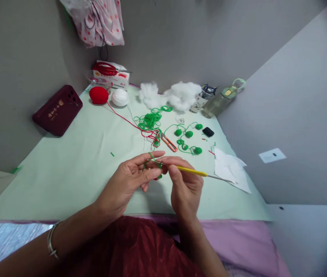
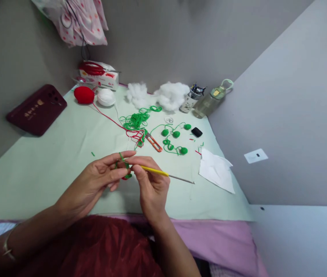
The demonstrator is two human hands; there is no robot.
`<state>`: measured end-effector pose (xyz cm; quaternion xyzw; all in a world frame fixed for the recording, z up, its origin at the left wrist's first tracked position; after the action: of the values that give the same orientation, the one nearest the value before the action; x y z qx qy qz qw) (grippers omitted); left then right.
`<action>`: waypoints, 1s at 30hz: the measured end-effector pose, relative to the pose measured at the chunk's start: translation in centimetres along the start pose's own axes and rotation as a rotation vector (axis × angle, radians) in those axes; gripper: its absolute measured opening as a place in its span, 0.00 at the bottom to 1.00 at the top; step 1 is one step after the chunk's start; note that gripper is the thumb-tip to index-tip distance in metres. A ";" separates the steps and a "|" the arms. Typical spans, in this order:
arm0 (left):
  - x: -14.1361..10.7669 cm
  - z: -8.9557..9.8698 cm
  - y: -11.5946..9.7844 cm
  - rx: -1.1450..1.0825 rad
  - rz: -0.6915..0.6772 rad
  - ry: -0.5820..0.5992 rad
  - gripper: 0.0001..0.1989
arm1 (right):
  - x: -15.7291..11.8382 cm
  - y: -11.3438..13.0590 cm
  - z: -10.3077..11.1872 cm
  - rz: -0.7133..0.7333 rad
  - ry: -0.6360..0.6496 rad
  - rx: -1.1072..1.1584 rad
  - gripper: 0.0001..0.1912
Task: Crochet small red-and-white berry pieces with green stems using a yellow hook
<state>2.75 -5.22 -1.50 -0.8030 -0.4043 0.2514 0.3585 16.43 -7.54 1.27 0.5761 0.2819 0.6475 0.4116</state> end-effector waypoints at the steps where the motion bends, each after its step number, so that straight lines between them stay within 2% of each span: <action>1: 0.0 0.0 0.0 0.012 -0.006 -0.017 0.20 | -0.1 0.1 -0.1 0.019 0.002 -0.031 0.09; 4: 0.0 0.2 0.3 -0.012 -0.012 -0.052 0.19 | -0.9 0.6 -0.5 0.149 0.019 -0.279 0.13; 7: 0.4 0.5 0.7 -0.116 0.041 -0.020 0.17 | -1.7 1.1 -0.4 0.309 0.018 -0.520 0.18; 9: 0.5 0.8 0.8 -0.165 0.066 -0.004 0.15 | -1.5 0.9 0.3 0.255 -0.015 -0.418 0.16; 12: 0.5 1.0 0.4 -0.148 0.044 -0.002 0.14 | -0.6 0.1 1.4 0.080 -0.089 -0.069 0.11; 15: 0.4 0.6 0.3 -0.071 0.038 0.026 0.14 | 0.1 -0.3 0.9 0.002 -0.027 0.084 0.08; 18: 0.2 0.2 0.3 0.040 0.000 0.042 0.13 | 0.2 -0.7 0.5 -0.063 0.034 0.072 0.08; 21: 0.0 0.4 0.4 0.171 -0.020 0.053 0.14 | 0.0 -0.9 0.7 -0.097 0.014 0.052 0.09; 24: 0.0 0.8 0.4 0.280 -0.015 0.035 0.13 | -0.2 -0.2 0.9 0.023 -0.021 -0.119 0.09; 27: 0.1 0.9 0.6 0.262 0.022 0.054 0.15 | -0.4 0.5 1.0 0.178 -0.049 -0.340 0.11; 28: 0.2 0.8 0.6 0.225 0.038 0.062 0.17 | -0.3 0.4 1.2 0.169 -0.065 -0.345 0.11; 30: 0.2 0.8 0.7 0.148 0.069 0.057 0.20 | 0.1 -0.5 1.8 0.049 -0.108 -0.208 0.08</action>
<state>2.66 -5.06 -2.59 -0.7947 -0.3462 0.2698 0.4192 18.30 -7.41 1.21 0.5710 0.1763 0.6513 0.4676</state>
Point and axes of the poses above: each hand's wrist, its own x-axis towards the middle knuckle, its own z-axis out of the back of the hand, y = z × x, the point moved 5 cm from there along x, towards the middle knuckle, and after that the axes turned 10 degrees about y, right-handed, at the moved point
